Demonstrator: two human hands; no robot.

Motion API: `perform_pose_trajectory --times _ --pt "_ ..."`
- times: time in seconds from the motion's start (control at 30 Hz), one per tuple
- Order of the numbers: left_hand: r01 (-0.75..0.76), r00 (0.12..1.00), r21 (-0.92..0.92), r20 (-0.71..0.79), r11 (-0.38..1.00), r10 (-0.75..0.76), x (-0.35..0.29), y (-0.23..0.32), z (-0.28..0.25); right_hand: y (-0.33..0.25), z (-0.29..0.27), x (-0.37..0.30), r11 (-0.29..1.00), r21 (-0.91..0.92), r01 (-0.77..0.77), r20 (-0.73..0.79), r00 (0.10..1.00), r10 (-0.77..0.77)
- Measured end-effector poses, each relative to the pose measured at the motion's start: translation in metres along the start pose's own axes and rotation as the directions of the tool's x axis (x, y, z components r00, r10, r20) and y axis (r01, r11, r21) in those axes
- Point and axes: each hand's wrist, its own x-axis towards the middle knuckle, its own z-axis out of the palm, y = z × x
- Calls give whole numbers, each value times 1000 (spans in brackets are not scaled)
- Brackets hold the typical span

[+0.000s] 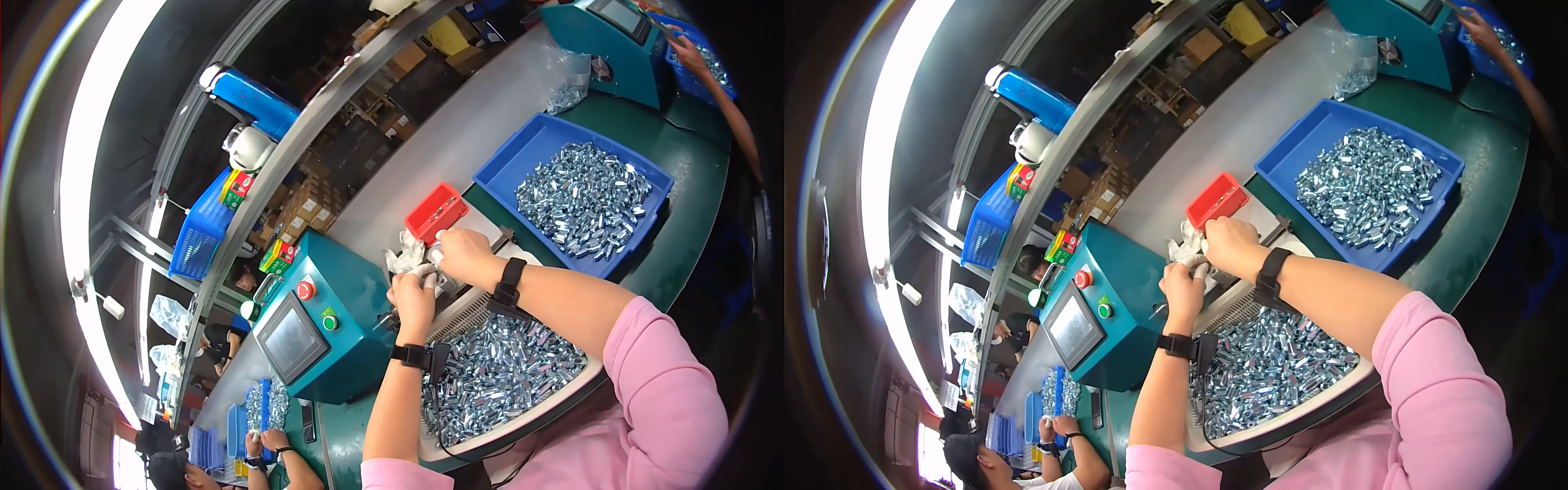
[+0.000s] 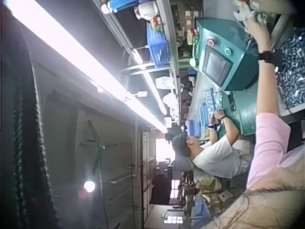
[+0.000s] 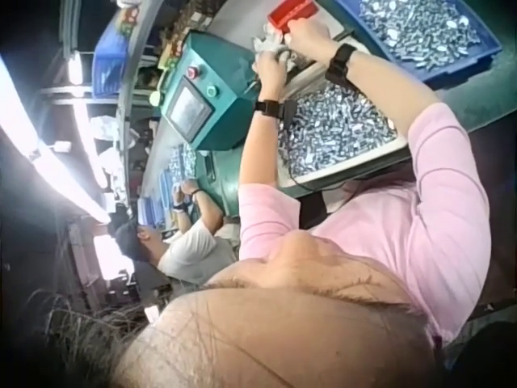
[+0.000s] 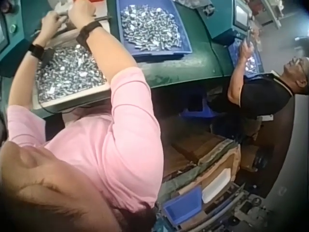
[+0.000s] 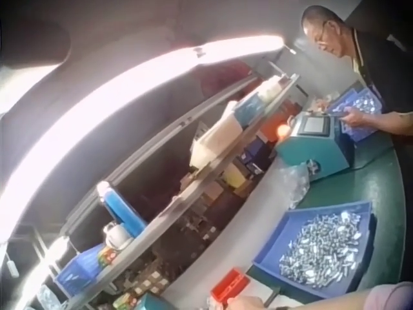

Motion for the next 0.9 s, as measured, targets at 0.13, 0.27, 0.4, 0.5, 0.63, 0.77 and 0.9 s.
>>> perform_pose_trajectory --times 0.13,0.27,0.4,0.5,0.63,0.77,0.9 --pt "1 998 95 62 995 -7 1 -8 8 0 -3 6 998 34 -52 98 994 49" --pt "-44 997 178 66 983 33 5 -7 0 2 3 6 999 47 -4 21 1000 3" --pt "-73 989 111 137 991 57 -5 28 -15 5 -3 4 997 39 -59 152 987 53" --pt "135 931 -129 355 982 -81 -32 44 -35 0 -4 1 999 8 -32 206 978 30" --pt "-116 758 -35 643 993 111 -60 39 -34 -8 3 -7 1000 -3 -16 266 964 16" --pt "-117 747 -70 652 991 135 -69 32 -28 -17 8 -13 997 60 -41 403 915 14" --pt "-62 771 -148 622 987 142 -69 47 -40 -13 10 -10 976 156 -150 525 850 47"
